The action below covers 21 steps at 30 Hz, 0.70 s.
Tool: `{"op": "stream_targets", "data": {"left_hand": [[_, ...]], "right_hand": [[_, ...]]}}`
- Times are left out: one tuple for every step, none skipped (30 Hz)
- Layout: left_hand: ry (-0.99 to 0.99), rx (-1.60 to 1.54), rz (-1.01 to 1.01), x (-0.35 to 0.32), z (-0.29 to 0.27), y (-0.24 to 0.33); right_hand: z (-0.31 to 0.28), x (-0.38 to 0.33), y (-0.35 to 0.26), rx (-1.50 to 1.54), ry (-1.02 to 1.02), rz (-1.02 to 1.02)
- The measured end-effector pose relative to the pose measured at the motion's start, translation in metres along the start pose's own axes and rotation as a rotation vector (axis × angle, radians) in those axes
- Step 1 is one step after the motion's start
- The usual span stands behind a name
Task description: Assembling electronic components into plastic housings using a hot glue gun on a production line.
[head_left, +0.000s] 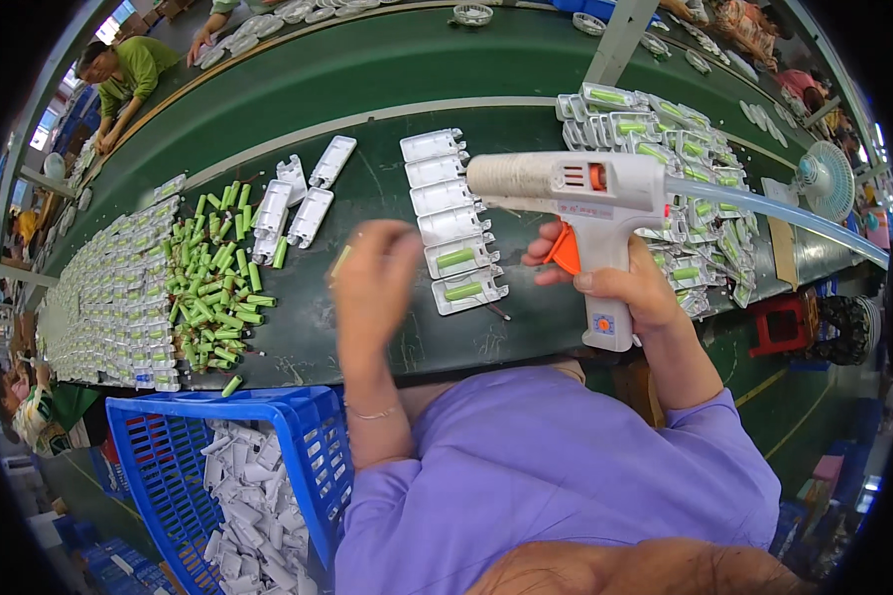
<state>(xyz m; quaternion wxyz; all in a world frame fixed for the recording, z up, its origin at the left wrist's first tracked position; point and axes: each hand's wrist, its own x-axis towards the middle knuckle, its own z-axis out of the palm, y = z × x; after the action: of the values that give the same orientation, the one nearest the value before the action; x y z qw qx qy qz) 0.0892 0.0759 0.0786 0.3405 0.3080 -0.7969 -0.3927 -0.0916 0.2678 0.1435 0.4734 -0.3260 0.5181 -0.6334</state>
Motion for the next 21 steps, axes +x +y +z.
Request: {"op": "stream_targets", "data": {"left_hand": [[0.178, 0.312, -0.027, 0.002, -0.012, -0.027], [0.234, 0.459, -0.062, 0.002, -0.024, -0.056], [0.219, 0.546, -0.152, 0.000, -0.029, -0.080], [0.164, 0.574, -0.185, 0.000, -0.029, -0.090], [0.108, 0.602, -0.217, -0.001, -0.028, -0.099], [0.073, 0.538, -0.257, -0.001, -0.028, -0.101], [0.065, 0.528, -0.255, 0.000, -0.027, -0.102], [0.038, 0.478, -0.310, 0.002, -0.027, -0.102], [0.014, 0.429, -0.366, 0.003, -0.027, -0.102], [0.041, 0.525, -0.252, 0.001, -0.027, -0.099], [0.035, 0.516, -0.254, 0.001, -0.025, -0.098], [0.103, 0.281, -0.341, 0.000, -0.024, -0.098], [0.167, 0.045, -0.426, 0.001, -0.023, -0.091], [0.176, -0.091, -0.452, 0.002, -0.025, -0.080], [0.188, -0.164, -0.421, 0.002, -0.026, -0.077], [0.199, -0.235, -0.390, 0.002, -0.026, -0.076], [0.207, -0.292, -0.375, 0.003, -0.025, -0.071], [0.209, -0.297, -0.384, 0.002, -0.023, -0.074], [0.237, -0.384, -0.351, 0.002, -0.020, -0.077], [0.266, -0.469, -0.316, 0.001, -0.018, -0.080], [0.264, -0.474, -0.324, 0.000, -0.018, -0.081]], "right_hand": [[0.000, -0.004, 0.005, -0.003, 0.014, 0.022], [-0.001, -0.006, 0.005, -0.014, 0.018, 0.040], [-0.003, -0.005, 0.006, -0.019, -0.009, 0.099], [-0.004, -0.003, 0.012, 0.000, -0.019, 0.106], [-0.005, -0.001, 0.017, 0.019, -0.029, 0.114], [0.000, 0.001, 0.019, 0.005, -0.003, 0.137], [0.002, 0.006, 0.022, 0.000, 0.009, 0.140], [0.003, 0.012, 0.026, -0.027, 0.015, 0.170], [0.004, 0.017, 0.030, -0.054, 0.017, 0.201], [0.005, 0.021, 0.034, -0.060, 0.019, 0.215], [0.006, 0.023, 0.035, -0.066, 0.026, 0.221], [0.006, 0.026, 0.035, -0.070, 0.022, 0.263], [0.005, 0.028, 0.036, -0.072, 0.021, 0.308], [0.005, 0.030, 0.036, -0.079, 0.025, 0.318], [0.005, 0.033, 0.036, -0.096, 0.027, 0.322], [0.005, 0.036, 0.036, -0.113, 0.029, 0.325], [0.007, 0.038, 0.036, -0.119, 0.030, 0.335], [0.009, 0.041, 0.035, -0.148, 0.038, 0.344], [0.011, 0.043, 0.034, -0.177, 0.046, 0.353], [0.012, 0.045, 0.033, -0.181, 0.047, 0.362], [0.013, 0.047, 0.033, -0.200, 0.033, 0.372]]}}
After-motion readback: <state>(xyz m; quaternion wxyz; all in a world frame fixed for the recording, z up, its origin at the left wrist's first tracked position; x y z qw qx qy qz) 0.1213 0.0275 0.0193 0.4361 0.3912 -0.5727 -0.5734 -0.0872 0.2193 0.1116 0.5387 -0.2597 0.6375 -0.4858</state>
